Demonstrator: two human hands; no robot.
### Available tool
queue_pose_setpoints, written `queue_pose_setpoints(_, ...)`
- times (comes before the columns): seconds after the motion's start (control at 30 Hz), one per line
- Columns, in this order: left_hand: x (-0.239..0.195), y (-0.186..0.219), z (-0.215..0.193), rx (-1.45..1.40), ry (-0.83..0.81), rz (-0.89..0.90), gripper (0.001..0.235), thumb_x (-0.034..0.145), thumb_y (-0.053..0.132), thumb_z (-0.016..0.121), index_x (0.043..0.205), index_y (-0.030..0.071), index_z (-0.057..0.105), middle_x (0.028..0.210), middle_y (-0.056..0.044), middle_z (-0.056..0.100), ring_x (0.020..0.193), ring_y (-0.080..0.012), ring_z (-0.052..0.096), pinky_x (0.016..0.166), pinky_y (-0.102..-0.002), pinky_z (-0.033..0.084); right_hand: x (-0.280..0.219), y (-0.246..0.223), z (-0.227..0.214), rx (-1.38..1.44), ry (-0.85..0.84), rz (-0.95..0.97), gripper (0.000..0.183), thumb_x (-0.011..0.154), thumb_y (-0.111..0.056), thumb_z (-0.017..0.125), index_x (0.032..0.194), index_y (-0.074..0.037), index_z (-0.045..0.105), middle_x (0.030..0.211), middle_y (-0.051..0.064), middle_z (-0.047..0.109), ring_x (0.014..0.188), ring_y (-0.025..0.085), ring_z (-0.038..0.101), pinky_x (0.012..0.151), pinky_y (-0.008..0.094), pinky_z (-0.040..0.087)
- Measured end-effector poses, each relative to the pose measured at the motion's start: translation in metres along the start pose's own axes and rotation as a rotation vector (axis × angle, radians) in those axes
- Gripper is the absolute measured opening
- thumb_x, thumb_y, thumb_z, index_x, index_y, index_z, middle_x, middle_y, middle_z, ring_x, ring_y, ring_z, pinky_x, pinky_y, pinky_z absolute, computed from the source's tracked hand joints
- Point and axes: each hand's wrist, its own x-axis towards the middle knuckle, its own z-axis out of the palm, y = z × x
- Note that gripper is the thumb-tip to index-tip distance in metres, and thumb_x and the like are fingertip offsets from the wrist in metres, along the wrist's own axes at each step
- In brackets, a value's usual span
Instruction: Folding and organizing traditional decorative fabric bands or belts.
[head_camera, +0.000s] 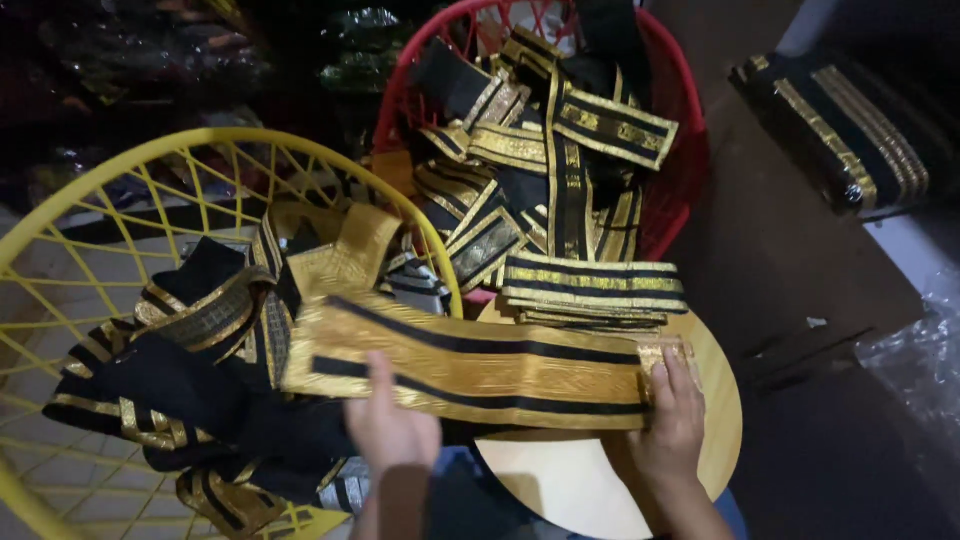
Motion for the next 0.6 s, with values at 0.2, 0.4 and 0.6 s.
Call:
queue_pose_setpoints(0.2, 0.030, 0.039, -0.061, 0.101, -0.026, 0.255, 0.043, 0.103, 0.015, 0.054, 0.144, 0.004, 0.049, 0.141, -0.012, 0.060, 0.126, -0.0250, 0.061, 0.109, -0.045, 0.050, -0.031, -0.008, 0.010, 0.132, -0.029, 0.261, 0.077, 0.071, -0.004, 0.085, 0.140, -0.002, 0.049, 0.122, 0.020, 0.063, 0.109, 0.035, 0.064, 0.096, 0.048, 0.051)
queue_pose_setpoints(0.4, 0.117, 0.030, -0.204, 0.126, 0.245, 0.326, 0.029, 0.107, 0.018, 0.056, 0.128, -0.002, 0.060, 0.126, -0.012, 0.067, 0.110, -0.0247, 0.067, 0.101, -0.044, 0.056, -0.023, -0.042, 0.011, 0.244, 0.083, 0.149, 0.060, 0.075, 0.003, 0.079, 0.130, -0.002, 0.055, 0.121, 0.021, 0.064, 0.113, 0.039, 0.064, 0.099, 0.046, 0.054)
queue_pose_setpoints(0.6, 0.170, 0.040, -0.269, 0.229, 0.274, 0.361, 0.029, 0.107, 0.021, 0.059, 0.120, -0.005, 0.063, 0.111, -0.011, 0.067, 0.096, -0.0195, 0.063, 0.089, -0.036, 0.053, -0.021, -0.070, 0.015, 0.210, -0.093, 0.080, 0.067, 0.067, -0.007, 0.081, 0.130, -0.006, 0.058, 0.123, 0.023, 0.062, 0.113, 0.040, 0.061, 0.097, 0.049, 0.053)
